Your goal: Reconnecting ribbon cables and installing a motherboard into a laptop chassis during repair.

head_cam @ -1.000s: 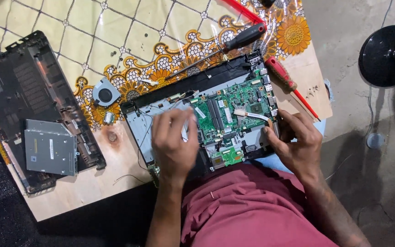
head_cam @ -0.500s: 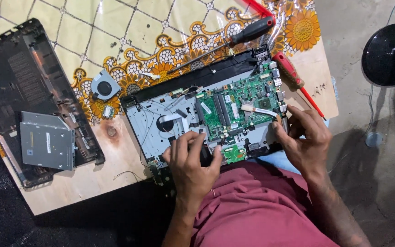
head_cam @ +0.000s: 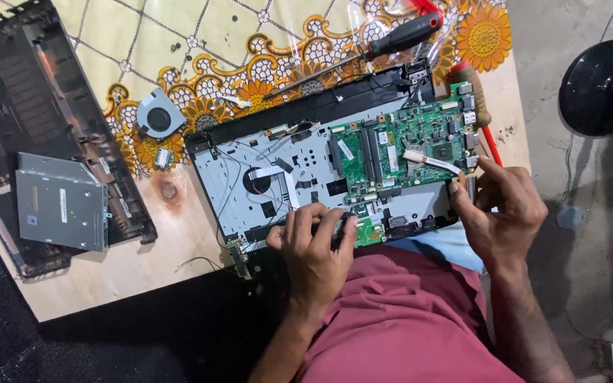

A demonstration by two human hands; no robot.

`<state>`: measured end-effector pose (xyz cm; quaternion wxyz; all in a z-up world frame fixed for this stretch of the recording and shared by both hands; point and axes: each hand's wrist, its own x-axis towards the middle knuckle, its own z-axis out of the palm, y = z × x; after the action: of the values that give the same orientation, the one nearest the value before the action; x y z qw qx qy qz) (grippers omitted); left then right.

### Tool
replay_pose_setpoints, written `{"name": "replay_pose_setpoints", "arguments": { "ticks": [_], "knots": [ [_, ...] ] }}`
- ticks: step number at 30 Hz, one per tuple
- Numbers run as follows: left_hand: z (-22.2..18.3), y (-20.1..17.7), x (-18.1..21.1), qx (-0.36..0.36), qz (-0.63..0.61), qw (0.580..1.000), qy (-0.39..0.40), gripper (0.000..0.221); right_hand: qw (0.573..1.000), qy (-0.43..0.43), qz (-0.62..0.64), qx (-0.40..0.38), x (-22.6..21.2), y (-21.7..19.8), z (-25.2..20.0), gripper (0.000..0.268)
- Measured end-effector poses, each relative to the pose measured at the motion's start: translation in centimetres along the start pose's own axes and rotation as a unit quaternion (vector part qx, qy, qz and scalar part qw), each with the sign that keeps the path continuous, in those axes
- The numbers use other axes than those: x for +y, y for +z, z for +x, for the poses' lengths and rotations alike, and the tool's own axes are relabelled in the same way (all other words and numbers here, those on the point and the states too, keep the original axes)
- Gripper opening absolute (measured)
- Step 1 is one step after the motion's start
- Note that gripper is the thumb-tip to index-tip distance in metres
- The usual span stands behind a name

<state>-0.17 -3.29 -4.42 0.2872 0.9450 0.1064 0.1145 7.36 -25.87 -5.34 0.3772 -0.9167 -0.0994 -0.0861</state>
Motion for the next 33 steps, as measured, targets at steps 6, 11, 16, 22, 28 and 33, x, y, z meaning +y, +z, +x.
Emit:
{"name": "replay_pose_setpoints", "arguments": {
  "ticks": [6,11,16,22,28,33],
  "knots": [
    [-0.6,0.0,-0.1,0.024,-0.032,0.999,0.035,0.014,1.000,0.010,0.005,-0.012,0.3,0.3,-0.3,0.040],
    [-1.2,0.0,-0.5,0.023,-0.028,0.998,0.043,0.015,1.000,0.004,0.018,-0.009,0.1,0.5,-0.3,0.039],
    [-1.0,-0.4,-0.2,0.020,-0.006,0.999,0.041,0.014,1.000,0.001,0.017,-0.009,0.5,0.7,-0.5,0.038],
    [-0.6,-0.6,0.1,0.005,-0.004,0.999,0.052,0.015,1.000,-0.019,-0.002,0.005,0.7,0.8,-0.5,0.039],
    [1.2,2.9,0.4,-0.115,0.106,0.982,0.105,0.074,0.998,0.036,0.006,-0.060,1.1,-1.7,1.4,0.049],
    [0.9,4.8,-0.5,-0.083,0.104,0.987,0.089,0.064,0.894,0.247,0.361,-0.093,16.7,-1.1,7.7,0.083]
  ]
}}
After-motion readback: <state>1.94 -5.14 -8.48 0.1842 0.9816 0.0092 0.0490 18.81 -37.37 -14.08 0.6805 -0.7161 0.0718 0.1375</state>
